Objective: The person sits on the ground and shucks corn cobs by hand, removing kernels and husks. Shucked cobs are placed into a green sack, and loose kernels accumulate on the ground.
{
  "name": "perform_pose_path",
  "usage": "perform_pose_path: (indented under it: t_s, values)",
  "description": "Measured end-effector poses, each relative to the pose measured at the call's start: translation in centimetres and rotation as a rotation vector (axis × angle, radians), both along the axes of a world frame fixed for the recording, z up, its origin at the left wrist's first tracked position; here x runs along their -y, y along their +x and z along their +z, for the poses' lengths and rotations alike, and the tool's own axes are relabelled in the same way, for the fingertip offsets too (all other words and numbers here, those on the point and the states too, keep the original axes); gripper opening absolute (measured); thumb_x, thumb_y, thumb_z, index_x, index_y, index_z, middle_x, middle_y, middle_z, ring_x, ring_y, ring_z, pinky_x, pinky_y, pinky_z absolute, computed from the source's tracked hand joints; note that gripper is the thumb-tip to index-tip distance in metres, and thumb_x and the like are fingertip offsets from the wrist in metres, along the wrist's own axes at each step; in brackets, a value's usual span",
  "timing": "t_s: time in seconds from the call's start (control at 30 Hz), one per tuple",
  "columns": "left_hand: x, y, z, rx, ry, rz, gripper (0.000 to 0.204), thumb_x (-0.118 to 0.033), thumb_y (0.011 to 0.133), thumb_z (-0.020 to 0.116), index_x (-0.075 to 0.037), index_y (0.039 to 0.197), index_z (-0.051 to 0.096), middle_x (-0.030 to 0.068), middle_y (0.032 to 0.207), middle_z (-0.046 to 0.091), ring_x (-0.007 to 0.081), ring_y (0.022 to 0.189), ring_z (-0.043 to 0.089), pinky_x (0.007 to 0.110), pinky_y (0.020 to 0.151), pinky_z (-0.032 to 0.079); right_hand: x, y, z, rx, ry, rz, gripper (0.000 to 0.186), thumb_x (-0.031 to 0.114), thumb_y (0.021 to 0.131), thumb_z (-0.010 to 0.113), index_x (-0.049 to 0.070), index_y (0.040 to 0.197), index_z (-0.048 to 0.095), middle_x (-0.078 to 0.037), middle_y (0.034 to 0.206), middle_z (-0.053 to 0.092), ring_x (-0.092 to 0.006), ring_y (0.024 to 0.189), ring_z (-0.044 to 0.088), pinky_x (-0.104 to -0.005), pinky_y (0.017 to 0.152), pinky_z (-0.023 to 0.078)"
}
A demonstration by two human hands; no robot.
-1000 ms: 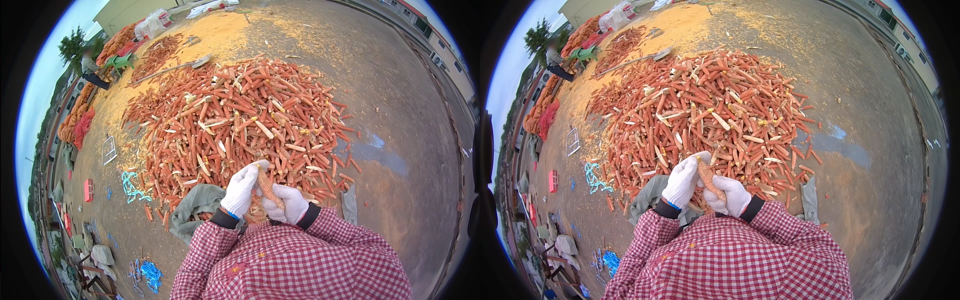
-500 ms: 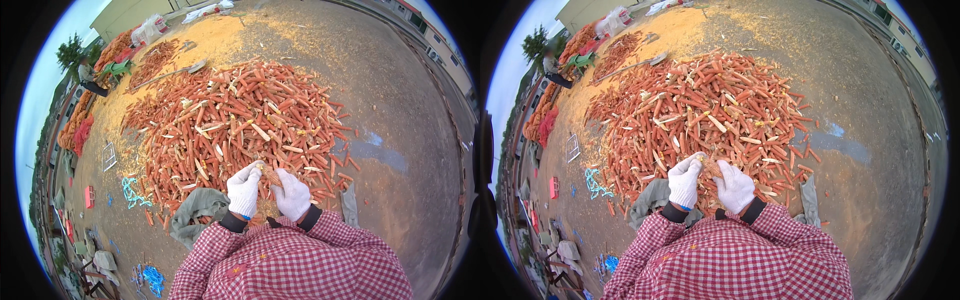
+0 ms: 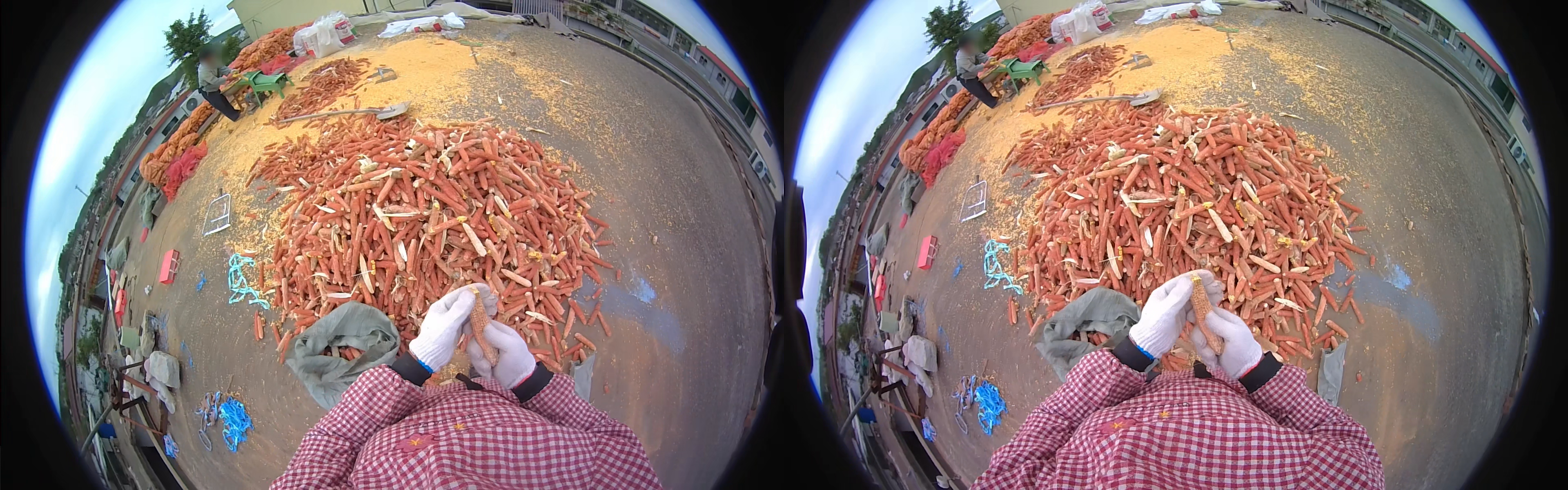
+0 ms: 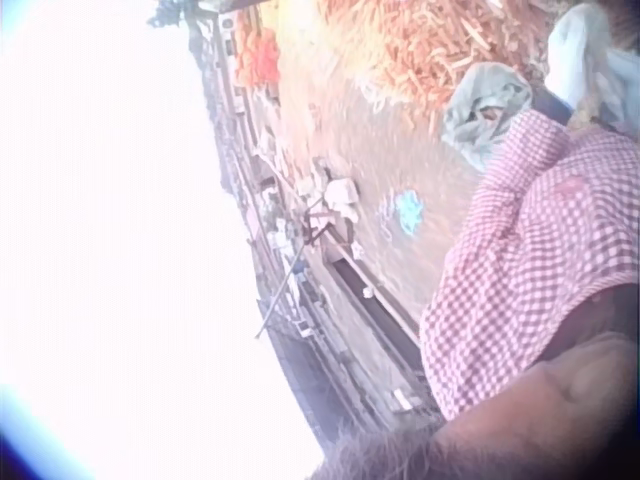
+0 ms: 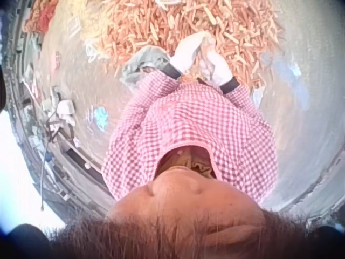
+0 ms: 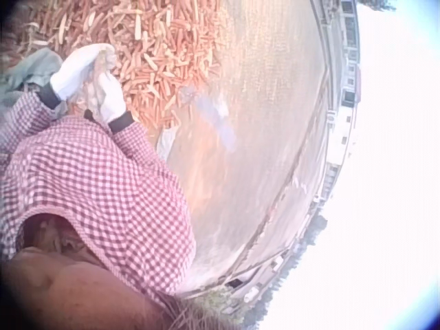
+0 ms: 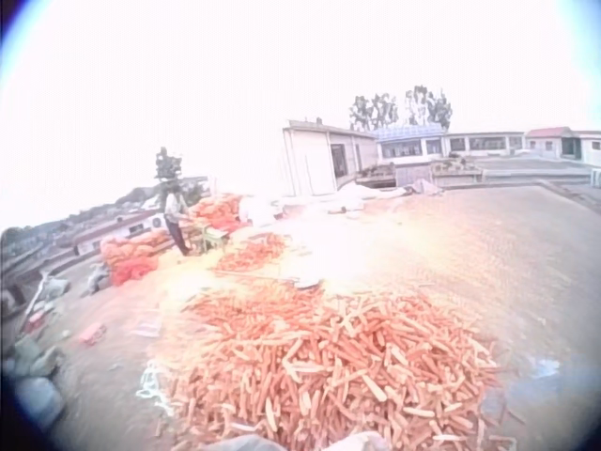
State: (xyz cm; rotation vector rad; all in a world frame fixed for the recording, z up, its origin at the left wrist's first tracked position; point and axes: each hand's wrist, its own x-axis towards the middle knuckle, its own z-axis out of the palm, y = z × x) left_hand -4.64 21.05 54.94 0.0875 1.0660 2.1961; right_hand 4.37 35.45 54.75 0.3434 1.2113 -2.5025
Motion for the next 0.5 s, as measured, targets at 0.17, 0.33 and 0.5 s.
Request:
perform_pose_path:
  t_s: [0.17,0.33,0.5]
  values:
    - [2.1,-0.7,0.3,-0.524,-0.555,-0.074,0.039,-0.024,0.1,0.061,0.0,0.131,0.063,0.0067,0.116,0.069,0.0151,0.111,0.063,0.031,0.096,0.051,-1.8,-1.5,-3.0,-0.806,1.634,-0.147,0.032,0.024,0.089,0.069,0.003,0.112,0.063,-0.017,0.113,0.063,-0.0334,0.104,0.063,-0.0418,0.088,0.052]
    - [5.3,1.3,-0.7,-0.503,-0.774,-0.183,0.043,-0.032,0.095,0.068,-0.004,0.128,0.067,0.009,0.111,0.072,0.0145,0.097,0.067,0.029,0.088,0.052,-2.3,-2.1,-4.3,-0.637,1.49,0.244,0.043,0.029,0.091,0.067,0.005,0.126,0.06,-0.017,0.111,0.064,-0.0354,0.104,0.064,-0.0425,0.09,0.052]
    - [10.5,4.7,-1.9,-0.498,-1.017,-0.015,0.041,-0.036,0.094,0.065,-0.003,0.119,0.07,0.0156,0.094,0.074,0.0257,0.085,0.073,0.035,0.078,0.056,1.9,-1.9,-5.2,-0.816,1.523,0.486,0.048,0.031,0.094,0.063,0.005,0.134,0.054,-0.017,0.111,0.065,-0.034,0.102,0.065,-0.0434,0.086,0.053]
